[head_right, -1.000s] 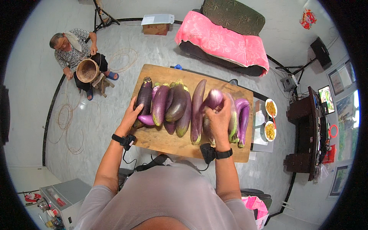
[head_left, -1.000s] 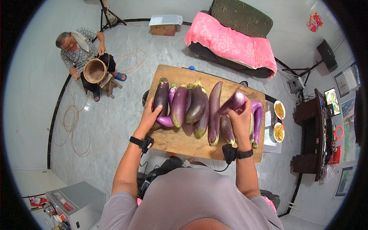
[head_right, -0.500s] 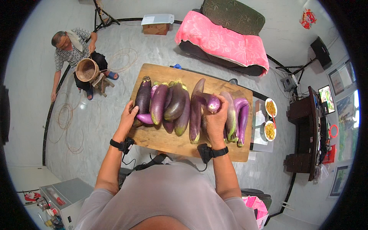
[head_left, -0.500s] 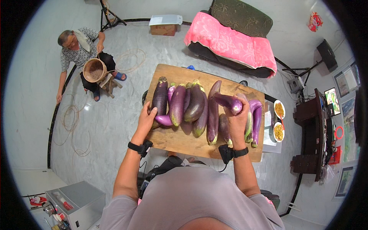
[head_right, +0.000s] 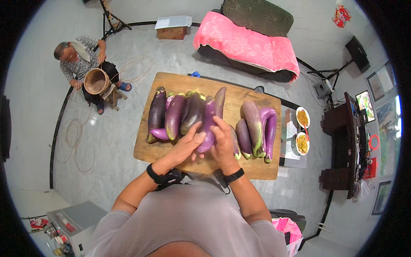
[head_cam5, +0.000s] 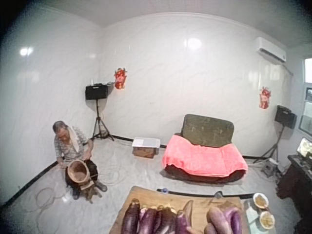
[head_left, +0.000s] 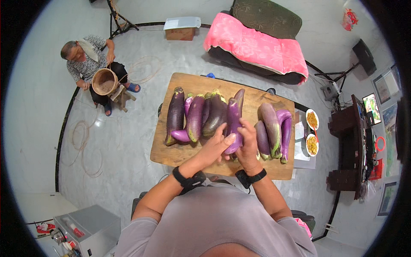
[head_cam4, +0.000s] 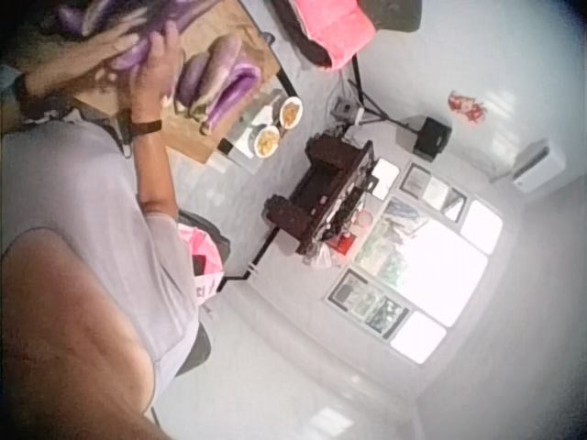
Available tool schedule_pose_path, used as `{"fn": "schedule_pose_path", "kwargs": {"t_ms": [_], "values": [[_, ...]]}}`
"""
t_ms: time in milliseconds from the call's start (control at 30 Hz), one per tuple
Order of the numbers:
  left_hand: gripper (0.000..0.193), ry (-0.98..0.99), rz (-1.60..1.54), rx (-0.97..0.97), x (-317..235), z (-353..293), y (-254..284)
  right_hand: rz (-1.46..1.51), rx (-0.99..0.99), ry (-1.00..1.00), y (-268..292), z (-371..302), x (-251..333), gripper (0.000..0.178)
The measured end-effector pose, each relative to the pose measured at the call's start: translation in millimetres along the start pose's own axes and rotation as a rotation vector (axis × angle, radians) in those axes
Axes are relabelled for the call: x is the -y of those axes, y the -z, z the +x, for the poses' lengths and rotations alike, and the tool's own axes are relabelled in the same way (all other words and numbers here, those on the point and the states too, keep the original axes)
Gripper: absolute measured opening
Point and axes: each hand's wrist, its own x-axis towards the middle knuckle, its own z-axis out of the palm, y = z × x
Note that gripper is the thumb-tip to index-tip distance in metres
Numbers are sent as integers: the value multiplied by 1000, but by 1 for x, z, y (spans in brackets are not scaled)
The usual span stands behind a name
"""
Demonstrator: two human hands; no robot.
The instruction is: The person is inspecting and sorting a variety of eggplants on a wooden table.
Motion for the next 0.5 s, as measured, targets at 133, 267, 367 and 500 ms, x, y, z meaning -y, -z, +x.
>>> {"fn": "schedule_pose_path", "kwargs": {"t_ms": [133,267,367,500], "values": [[75,-100,-48,-45,19,23,0,-13,64,-68,5,-7,7,62],[73,-143,-148,-44,21,15,-6,-203,94,-246,11,-23,5,63],[75,-297,22,-146,44,24,-14,-347,327,-431,5,-45,5,68],[84,-350,354,-327,49,26,-20,-488,457,-644,-10,-40,9,66]]}}
